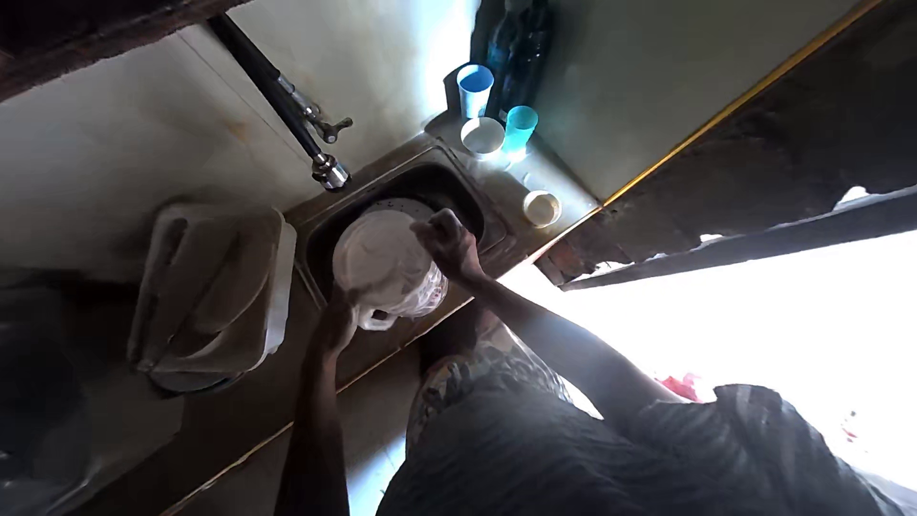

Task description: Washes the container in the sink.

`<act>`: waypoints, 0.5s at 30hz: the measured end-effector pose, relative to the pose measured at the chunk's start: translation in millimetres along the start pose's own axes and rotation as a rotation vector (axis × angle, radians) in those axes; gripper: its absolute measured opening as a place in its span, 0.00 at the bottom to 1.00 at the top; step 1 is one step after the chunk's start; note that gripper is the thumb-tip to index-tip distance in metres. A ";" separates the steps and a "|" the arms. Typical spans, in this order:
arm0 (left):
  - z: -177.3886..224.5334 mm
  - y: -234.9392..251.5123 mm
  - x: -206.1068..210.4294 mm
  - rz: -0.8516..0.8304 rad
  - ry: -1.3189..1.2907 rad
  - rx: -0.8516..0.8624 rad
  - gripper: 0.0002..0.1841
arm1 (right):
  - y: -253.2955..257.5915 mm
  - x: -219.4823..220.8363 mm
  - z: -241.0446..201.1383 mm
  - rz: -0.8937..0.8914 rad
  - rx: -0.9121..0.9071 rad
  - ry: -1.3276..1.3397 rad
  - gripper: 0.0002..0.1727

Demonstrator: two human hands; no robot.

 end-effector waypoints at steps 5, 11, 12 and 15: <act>-0.2 -5.5 33.5 0.017 0.230 -0.150 0.22 | -12.1 1.4 -0.6 0.140 -0.122 -0.172 0.10; -17.9 -12.2 34.5 0.021 -0.217 -0.150 0.25 | -30.8 -7.8 14.8 0.091 -0.196 -0.080 0.12; -15.4 -14.4 32.8 -0.029 -0.222 -0.145 0.25 | -14.9 -10.7 13.4 0.011 -0.120 -0.022 0.13; -9.2 -17.6 38.6 -0.044 -0.300 -0.197 0.25 | 29.6 -8.9 -0.4 -0.179 0.055 0.012 0.14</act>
Point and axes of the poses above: each hand's wrist, its own y-axis towards the middle knuckle, its own x-axis out of the palm, z = x × y, the point moved 1 cm from there along y, towards the middle knuckle, and after that the axes turned 7 degrees about -y, right-handed, at the moved point
